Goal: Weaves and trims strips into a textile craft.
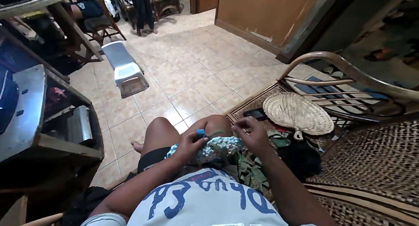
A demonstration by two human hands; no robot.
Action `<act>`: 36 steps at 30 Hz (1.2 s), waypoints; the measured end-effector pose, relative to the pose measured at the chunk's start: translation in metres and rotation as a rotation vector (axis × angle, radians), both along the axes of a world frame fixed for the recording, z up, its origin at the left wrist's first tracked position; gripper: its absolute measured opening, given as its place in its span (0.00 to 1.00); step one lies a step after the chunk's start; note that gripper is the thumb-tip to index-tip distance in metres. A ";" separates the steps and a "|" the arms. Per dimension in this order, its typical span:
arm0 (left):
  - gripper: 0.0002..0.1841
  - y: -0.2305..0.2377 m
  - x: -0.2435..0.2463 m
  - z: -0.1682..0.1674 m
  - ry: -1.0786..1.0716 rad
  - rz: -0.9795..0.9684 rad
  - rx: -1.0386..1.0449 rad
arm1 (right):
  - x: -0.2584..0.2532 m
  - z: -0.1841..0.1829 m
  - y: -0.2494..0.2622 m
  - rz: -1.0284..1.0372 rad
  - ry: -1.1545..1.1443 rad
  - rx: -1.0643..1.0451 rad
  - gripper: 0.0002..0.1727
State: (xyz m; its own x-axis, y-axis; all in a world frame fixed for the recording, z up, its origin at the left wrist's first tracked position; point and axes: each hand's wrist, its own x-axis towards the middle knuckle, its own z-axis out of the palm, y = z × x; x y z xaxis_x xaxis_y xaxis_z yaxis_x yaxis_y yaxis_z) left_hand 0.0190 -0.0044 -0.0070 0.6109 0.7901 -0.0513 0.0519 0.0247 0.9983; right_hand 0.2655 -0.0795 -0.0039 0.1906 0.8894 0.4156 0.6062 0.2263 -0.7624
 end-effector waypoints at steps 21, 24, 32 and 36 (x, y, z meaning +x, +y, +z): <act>0.11 -0.002 -0.007 0.009 -0.067 -0.318 -0.130 | -0.025 0.039 0.032 0.497 0.193 -0.301 0.02; 0.09 0.000 -0.008 0.009 -0.087 -0.313 -0.187 | -0.028 0.029 0.042 0.477 -0.110 -0.151 0.03; 0.05 -0.004 -0.006 0.009 -0.016 -0.221 -0.188 | -0.027 0.030 0.018 0.619 -0.279 0.077 0.11; 0.06 -0.004 -0.006 0.009 -0.008 -0.213 -0.199 | -0.032 0.027 0.010 0.513 -0.381 0.175 0.10</act>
State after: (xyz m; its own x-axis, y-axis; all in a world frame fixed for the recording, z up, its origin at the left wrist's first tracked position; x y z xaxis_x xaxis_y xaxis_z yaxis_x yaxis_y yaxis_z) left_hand 0.0131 -0.0085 0.0021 0.7630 0.6187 -0.1874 0.0693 0.2099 0.9753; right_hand 0.2332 -0.0698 0.0229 -0.4281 0.7416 0.5165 0.6086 0.6590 -0.4420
